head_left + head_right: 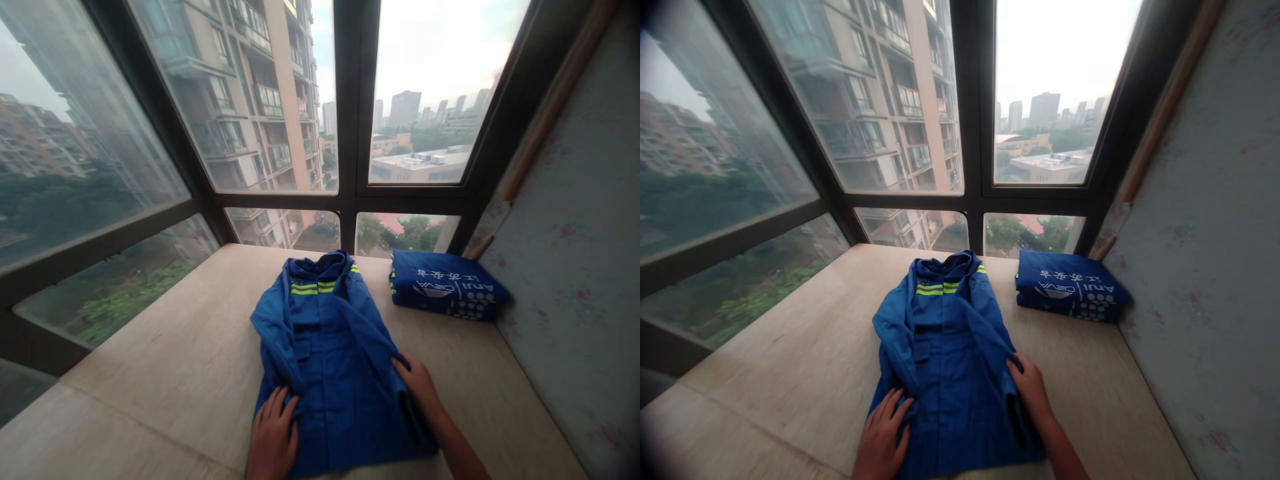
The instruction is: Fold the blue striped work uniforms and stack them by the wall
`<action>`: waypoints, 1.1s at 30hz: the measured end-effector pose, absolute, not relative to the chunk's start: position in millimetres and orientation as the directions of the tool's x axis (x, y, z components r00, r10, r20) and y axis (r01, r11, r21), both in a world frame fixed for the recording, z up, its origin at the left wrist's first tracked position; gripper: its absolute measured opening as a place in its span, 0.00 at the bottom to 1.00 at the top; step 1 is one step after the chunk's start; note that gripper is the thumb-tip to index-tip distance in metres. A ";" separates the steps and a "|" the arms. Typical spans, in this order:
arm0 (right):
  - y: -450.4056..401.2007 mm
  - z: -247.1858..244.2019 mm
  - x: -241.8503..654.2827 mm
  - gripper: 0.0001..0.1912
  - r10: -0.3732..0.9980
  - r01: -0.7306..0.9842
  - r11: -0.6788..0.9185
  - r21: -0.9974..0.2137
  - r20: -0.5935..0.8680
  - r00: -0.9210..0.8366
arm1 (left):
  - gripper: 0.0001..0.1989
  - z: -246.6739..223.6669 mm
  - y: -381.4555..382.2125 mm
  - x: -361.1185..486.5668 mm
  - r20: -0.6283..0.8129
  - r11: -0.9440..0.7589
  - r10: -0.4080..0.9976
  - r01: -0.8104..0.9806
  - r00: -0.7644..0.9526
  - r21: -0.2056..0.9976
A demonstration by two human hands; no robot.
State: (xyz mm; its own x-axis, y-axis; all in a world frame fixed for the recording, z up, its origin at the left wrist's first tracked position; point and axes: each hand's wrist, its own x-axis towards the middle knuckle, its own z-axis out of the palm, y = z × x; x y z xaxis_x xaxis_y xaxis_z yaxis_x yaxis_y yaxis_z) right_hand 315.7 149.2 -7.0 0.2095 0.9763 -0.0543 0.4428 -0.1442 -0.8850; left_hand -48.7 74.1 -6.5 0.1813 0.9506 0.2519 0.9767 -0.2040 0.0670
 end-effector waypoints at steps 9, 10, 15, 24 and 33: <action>105.7 21.5 399.9 0.21 0.809 0.726 -0.149 -0.671 0.340 0.480 | 0.14 32.1 57.0 -44.0 0.591 -0.184 0.805 0.968 0.049 0.171; 99.8 29.1 379.6 0.19 0.797 0.774 -0.063 -0.631 0.435 0.419 | 0.14 30.0 55.8 -32.8 0.580 -0.245 0.812 0.939 0.063 0.240; 69.0 31.7 230.6 0.18 0.934 0.794 0.257 -0.552 0.353 -0.057 | 0.16 4.6 64.1 16.2 0.323 -0.230 0.946 0.741 0.019 0.631; 71.9 -8.8 155.4 0.31 0.982 0.708 0.131 -0.694 -0.010 -0.191 | 0.19 -22.2 79.0 2.1 0.033 0.087 0.979 0.555 -0.202 0.827; 121.1 -1.8 251.6 0.23 0.977 0.126 -0.213 -0.969 -0.208 0.050 | 0.19 -9.0 103.9 48.0 0.282 -0.169 0.960 0.805 0.003 0.568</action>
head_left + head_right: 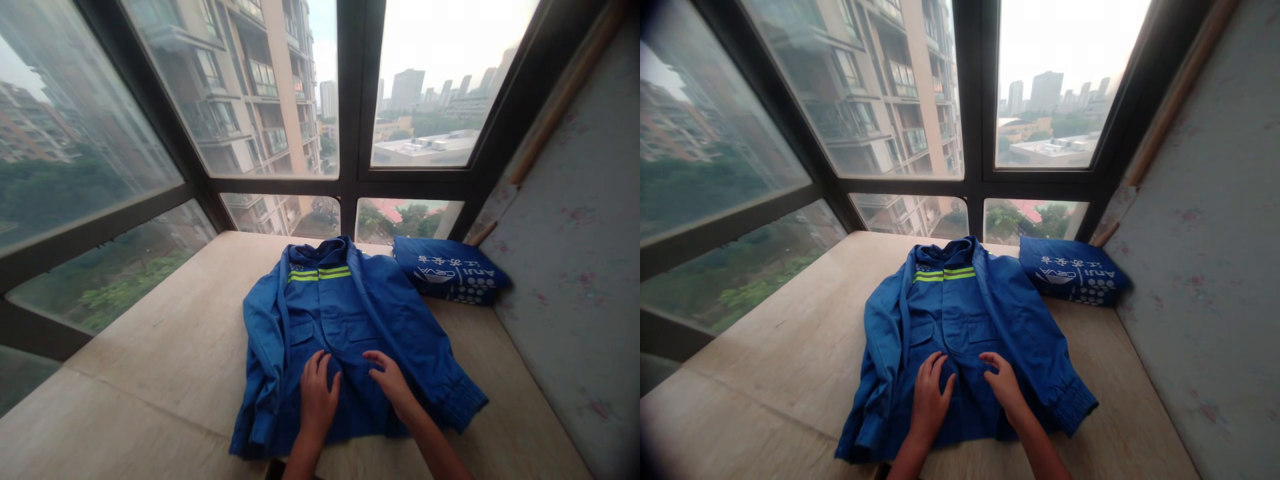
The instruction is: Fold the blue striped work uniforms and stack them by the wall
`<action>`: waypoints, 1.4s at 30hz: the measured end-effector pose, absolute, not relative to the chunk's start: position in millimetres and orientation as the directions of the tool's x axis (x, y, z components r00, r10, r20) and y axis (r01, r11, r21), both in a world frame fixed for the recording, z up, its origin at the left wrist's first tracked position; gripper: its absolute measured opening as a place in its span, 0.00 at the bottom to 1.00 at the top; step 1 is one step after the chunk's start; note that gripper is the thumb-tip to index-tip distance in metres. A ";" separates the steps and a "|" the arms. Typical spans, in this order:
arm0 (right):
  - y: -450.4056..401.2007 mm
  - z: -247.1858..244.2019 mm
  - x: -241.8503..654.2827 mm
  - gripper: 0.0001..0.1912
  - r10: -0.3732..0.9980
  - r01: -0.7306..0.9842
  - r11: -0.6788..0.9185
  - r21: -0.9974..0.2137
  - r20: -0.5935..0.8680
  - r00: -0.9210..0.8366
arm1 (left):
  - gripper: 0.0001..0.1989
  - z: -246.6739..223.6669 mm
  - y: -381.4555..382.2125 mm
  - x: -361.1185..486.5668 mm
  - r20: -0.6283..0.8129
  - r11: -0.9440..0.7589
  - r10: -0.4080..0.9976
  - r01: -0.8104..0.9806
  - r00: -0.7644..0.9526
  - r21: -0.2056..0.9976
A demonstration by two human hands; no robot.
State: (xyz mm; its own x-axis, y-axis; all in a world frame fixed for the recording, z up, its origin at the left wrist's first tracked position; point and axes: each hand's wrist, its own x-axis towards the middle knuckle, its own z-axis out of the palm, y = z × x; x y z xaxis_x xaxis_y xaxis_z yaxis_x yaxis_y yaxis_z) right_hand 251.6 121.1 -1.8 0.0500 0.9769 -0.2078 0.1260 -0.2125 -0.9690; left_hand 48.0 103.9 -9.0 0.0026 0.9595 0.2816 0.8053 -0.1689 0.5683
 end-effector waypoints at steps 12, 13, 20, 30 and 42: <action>132.2 19.1 172.8 0.21 0.979 0.860 0.198 -0.470 0.045 -0.200 | 0.16 -30.0 125.5 49.5 0.270 -0.169 0.963 0.775 -0.002 0.609; 134.9 12.2 171.1 0.21 0.987 0.850 0.150 -0.506 0.023 -0.160 | 0.16 -29.6 125.1 47.3 0.272 -0.170 0.962 0.778 -0.001 0.605; 136.9 -38.7 187.2 0.16 0.982 0.611 0.186 -0.770 0.130 -0.136 | 0.15 -28.1 125.4 43.6 0.269 -0.201 0.962 0.788 0.047 0.582; 142.2 -33.7 185.1 0.15 0.983 0.589 0.173 -0.789 0.104 -0.150 | 0.17 -24.8 129.0 37.2 0.234 -0.237 0.966 0.718 0.106 0.655; 179.6 -9.0 223.2 0.17 0.990 0.594 -0.024 -0.804 0.064 0.126 | 0.19 -11.9 119.1 -16.5 0.273 -0.236 0.960 0.713 0.065 0.661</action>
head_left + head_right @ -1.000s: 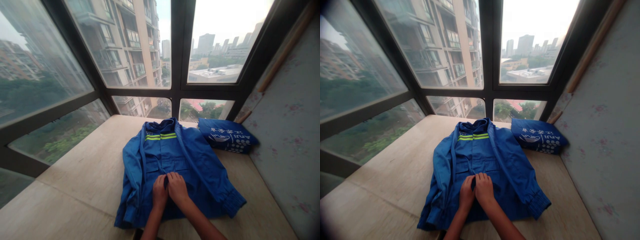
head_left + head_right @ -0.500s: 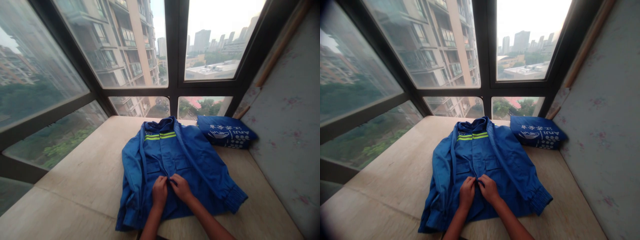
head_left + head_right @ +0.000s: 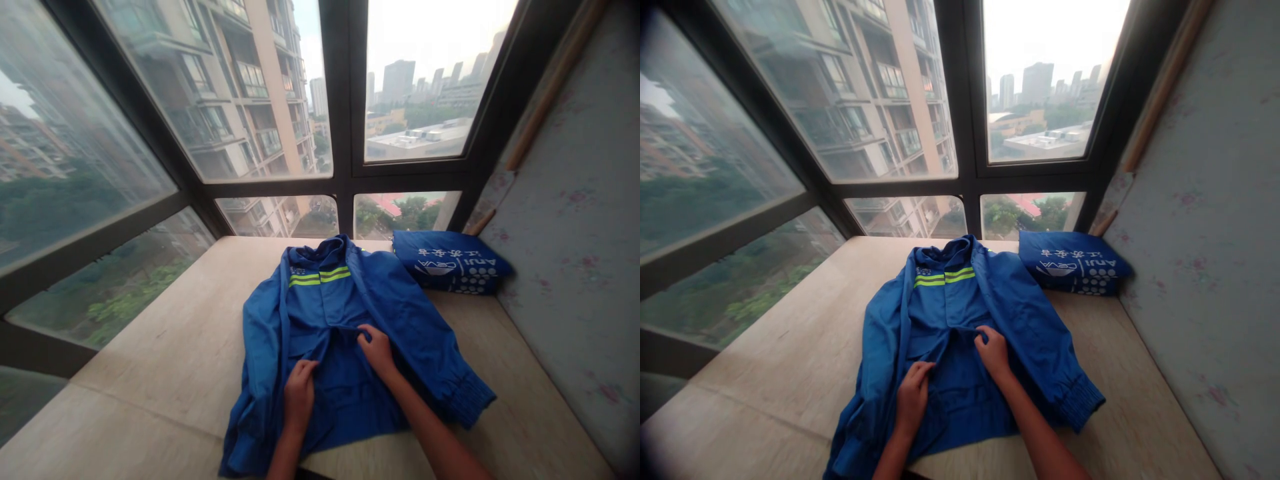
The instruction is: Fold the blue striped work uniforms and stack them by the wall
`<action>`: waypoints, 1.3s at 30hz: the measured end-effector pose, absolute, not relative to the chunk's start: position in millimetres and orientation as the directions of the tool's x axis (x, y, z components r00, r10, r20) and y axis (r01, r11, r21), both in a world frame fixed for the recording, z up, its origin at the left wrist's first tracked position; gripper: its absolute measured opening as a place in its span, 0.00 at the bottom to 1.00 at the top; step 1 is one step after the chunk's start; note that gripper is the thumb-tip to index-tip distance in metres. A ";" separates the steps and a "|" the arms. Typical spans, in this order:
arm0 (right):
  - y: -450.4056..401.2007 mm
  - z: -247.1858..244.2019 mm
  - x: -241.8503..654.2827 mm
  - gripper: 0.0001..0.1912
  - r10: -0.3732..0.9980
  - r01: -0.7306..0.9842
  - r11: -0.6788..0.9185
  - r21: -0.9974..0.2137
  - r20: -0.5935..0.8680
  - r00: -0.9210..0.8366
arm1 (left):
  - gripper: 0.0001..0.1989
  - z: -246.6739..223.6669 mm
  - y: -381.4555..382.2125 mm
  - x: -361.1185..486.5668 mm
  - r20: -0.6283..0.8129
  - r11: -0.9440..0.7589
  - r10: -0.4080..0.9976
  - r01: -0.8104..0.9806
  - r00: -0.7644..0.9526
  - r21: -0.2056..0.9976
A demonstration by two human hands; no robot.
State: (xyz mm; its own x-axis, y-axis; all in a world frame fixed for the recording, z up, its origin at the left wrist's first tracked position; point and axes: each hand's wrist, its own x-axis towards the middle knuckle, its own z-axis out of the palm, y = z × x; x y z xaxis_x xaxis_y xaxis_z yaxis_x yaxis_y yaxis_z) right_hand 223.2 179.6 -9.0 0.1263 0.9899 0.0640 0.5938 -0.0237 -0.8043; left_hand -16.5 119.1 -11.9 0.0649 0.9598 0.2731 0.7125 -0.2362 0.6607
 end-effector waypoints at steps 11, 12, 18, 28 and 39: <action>172.9 23.1 196.4 0.23 0.967 0.834 0.227 -0.503 0.218 -0.132 | 0.22 22.7 139.3 10.3 0.299 -0.253 0.947 0.844 0.117 0.472; 176.0 20.5 186.5 0.22 0.966 0.810 0.246 -0.533 0.206 -0.158 | 0.21 18.6 146.0 19.9 0.312 -0.244 0.945 0.842 0.095 0.481; 197.1 -15.1 173.6 0.16 0.982 0.725 0.187 -0.663 0.115 -0.148 | 0.19 -20.2 181.6 44.7 0.293 -0.138 0.956 0.851 -0.020 0.507; 188.5 -40.6 168.8 0.17 0.980 0.675 0.199 -0.711 0.155 -0.125 | 0.16 -44.0 185.5 35.3 0.304 -0.123 0.951 0.833 -0.056 0.540; 205.5 -34.4 156.4 0.15 0.995 0.714 0.038 -0.699 0.091 0.036 | 0.16 -36.1 180.7 32.8 0.285 -0.214 0.956 0.822 0.066 0.527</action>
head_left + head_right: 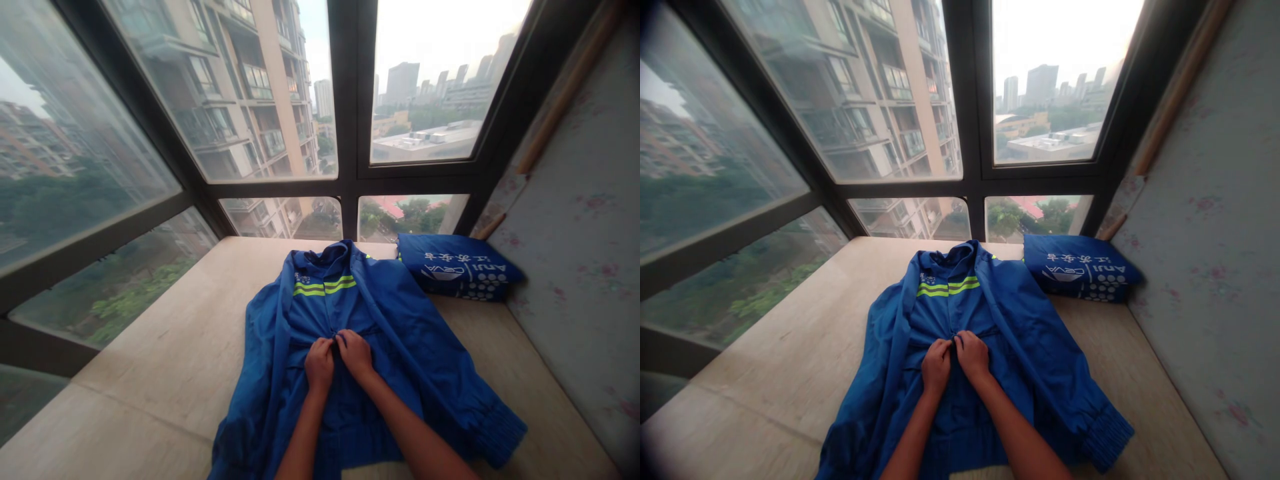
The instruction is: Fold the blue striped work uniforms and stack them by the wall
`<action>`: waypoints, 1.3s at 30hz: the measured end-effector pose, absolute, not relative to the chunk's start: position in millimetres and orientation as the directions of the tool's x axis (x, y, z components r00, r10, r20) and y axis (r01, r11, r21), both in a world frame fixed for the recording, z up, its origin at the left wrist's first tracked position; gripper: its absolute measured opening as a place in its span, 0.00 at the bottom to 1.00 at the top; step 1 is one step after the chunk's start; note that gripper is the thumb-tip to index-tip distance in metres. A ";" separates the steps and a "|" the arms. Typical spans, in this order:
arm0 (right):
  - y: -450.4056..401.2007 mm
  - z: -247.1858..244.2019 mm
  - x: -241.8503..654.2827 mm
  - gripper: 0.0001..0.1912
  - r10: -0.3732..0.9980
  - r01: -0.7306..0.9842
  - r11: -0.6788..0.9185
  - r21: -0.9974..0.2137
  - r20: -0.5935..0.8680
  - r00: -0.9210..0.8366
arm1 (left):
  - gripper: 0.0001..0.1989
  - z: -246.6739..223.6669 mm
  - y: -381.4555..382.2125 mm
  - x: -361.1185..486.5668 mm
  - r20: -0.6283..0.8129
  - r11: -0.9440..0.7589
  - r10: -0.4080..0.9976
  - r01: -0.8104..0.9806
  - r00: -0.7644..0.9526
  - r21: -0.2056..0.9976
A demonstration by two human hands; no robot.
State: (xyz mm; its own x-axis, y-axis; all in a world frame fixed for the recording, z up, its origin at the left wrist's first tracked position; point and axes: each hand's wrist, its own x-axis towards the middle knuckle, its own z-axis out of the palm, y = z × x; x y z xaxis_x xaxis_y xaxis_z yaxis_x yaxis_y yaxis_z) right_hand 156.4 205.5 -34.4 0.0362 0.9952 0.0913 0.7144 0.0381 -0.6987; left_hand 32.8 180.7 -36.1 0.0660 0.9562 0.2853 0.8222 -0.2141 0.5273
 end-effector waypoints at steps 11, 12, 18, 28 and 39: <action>218.0 -23.4 237.3 0.19 0.979 0.721 -0.053 -0.691 0.106 0.174 | 0.20 -22.6 164.6 -38.7 0.328 -0.258 0.940 0.828 0.096 0.498; 214.6 -21.3 247.5 0.18 0.979 0.732 -0.055 -0.679 0.109 0.175 | 0.20 -18.7 167.2 -48.6 0.327 -0.254 0.940 0.832 0.093 0.494; 209.5 5.9 223.6 0.18 0.975 0.819 0.068 -0.570 0.212 0.066 | 0.24 2.3 181.9 -33.5 0.321 -0.287 0.935 0.848 0.148 0.446; 231.3 -14.6 164.7 0.15 0.988 0.780 0.149 -0.608 0.127 -0.089 | 0.17 -19.9 224.8 35.3 0.284 -0.130 0.959 0.899 0.007 0.418; 227.8 -34.1 159.1 0.16 0.990 0.713 0.123 -0.690 0.137 -0.038 | 0.15 -25.8 225.7 30.7 0.236 -0.180 0.968 0.900 0.089 0.398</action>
State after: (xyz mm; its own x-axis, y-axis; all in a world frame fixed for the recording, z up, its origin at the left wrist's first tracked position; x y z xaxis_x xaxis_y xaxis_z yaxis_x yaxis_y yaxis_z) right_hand 159.1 227.8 -34.1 -0.0380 0.9899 0.1366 0.7129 0.1227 -0.6905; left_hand 30.7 225.7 -25.8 0.0889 0.9677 0.2361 0.8997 -0.1797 0.3978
